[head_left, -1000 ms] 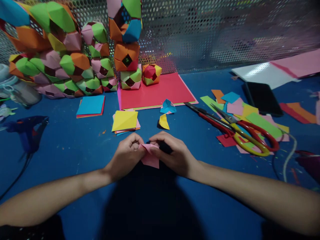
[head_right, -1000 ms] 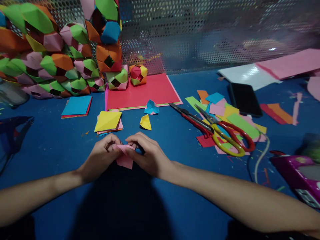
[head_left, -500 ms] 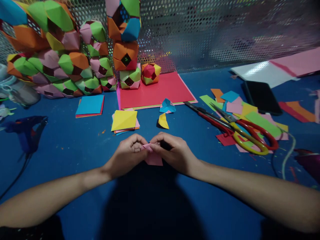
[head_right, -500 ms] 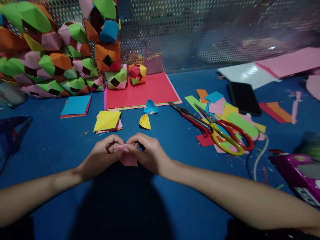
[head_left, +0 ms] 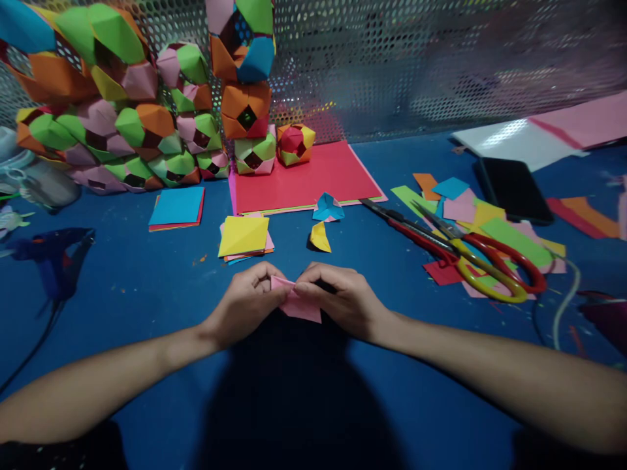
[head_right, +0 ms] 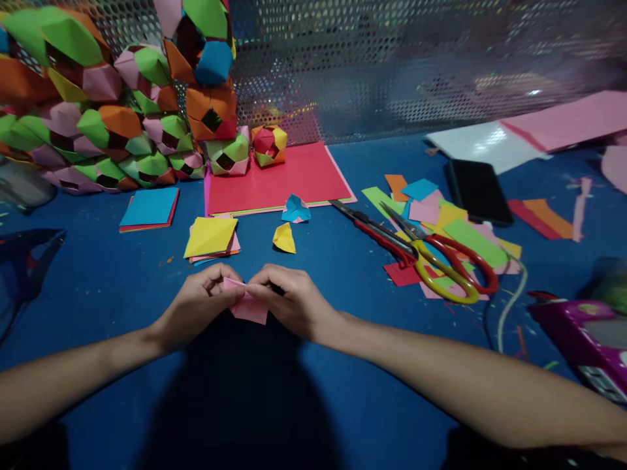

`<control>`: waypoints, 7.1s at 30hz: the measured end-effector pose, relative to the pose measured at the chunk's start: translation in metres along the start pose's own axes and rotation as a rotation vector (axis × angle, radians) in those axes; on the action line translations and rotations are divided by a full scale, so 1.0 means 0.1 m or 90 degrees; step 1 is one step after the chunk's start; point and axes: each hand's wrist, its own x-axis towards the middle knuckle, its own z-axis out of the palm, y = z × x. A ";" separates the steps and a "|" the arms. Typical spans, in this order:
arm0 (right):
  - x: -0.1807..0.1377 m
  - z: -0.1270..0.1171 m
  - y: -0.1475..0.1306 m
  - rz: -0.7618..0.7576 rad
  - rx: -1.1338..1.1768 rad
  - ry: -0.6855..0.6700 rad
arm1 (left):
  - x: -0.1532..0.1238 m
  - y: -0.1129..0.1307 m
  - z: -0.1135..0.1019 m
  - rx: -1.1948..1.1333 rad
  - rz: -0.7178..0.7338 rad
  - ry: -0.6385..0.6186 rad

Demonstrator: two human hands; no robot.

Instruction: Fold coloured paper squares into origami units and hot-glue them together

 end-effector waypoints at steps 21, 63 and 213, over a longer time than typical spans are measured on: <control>0.01 0.03 0.00 -0.076 -0.034 0.025 | 0.02 -0.12 0.01 0.054 0.136 -0.029; -0.01 0.07 0.01 -0.069 -0.111 0.095 | -0.02 -0.03 0.09 -0.074 -0.019 0.047; 0.01 0.02 0.02 -0.073 -0.071 0.039 | -0.02 -0.06 0.00 0.123 0.167 -0.005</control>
